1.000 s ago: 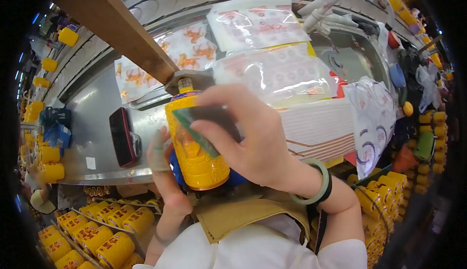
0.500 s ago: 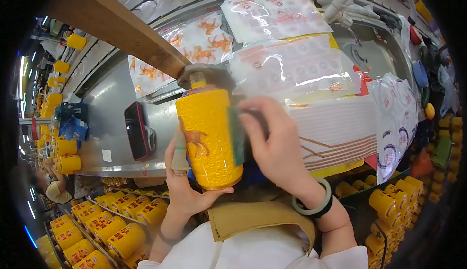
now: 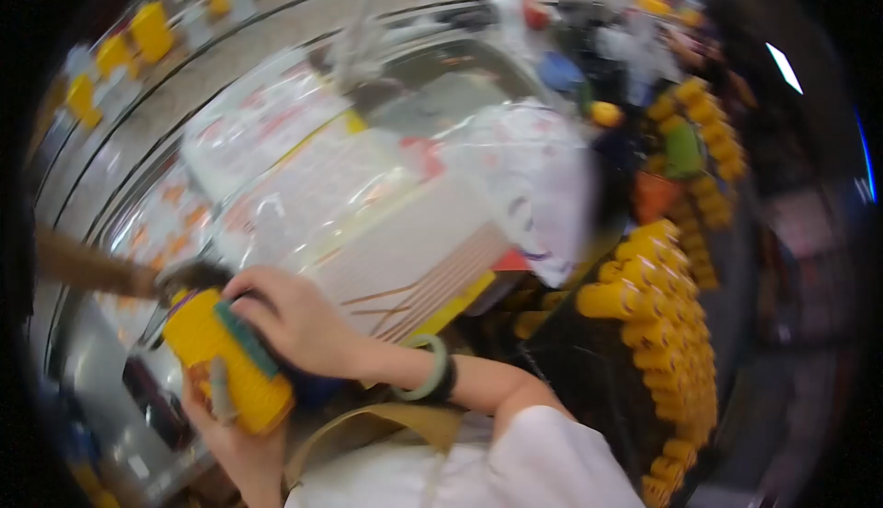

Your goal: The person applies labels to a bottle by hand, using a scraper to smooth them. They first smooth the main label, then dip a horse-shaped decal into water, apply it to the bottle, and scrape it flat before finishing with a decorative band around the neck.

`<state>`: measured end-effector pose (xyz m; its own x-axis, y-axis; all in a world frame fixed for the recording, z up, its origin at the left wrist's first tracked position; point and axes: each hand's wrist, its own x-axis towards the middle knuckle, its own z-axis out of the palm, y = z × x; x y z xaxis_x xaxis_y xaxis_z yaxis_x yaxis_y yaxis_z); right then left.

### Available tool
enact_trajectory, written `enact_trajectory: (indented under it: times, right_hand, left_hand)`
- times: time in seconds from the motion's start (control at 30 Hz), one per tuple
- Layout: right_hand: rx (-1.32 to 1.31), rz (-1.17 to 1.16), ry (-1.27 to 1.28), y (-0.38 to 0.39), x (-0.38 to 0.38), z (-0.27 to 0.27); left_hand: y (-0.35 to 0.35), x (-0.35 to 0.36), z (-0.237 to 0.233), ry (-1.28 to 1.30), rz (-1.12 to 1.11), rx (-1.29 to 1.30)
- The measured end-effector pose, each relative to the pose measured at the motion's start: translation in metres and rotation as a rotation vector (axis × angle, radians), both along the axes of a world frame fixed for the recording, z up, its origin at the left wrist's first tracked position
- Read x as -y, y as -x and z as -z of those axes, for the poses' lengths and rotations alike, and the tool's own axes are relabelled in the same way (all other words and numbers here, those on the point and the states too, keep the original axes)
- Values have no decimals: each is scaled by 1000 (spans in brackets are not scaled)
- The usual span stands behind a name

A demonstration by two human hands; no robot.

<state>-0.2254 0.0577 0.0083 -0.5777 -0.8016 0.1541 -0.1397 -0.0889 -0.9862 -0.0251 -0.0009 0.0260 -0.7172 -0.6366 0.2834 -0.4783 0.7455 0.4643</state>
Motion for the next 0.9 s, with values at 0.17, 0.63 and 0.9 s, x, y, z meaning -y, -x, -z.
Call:
enact_trajectory:
  times: [0.17, 0.63, 0.9]
  right_hand:
    - [-143, 2, 104, 8, 5, -17]
    - [191, -123, -166, -28, 23, 14]
    - [307, -189, -177, -23, 21, 16]
  left_hand:
    - [10, -2, -17, 223, 66, 99]
    - [8, 5, 11, -356, 94, -373]
    - [12, 1, -2, -336, 104, -331]
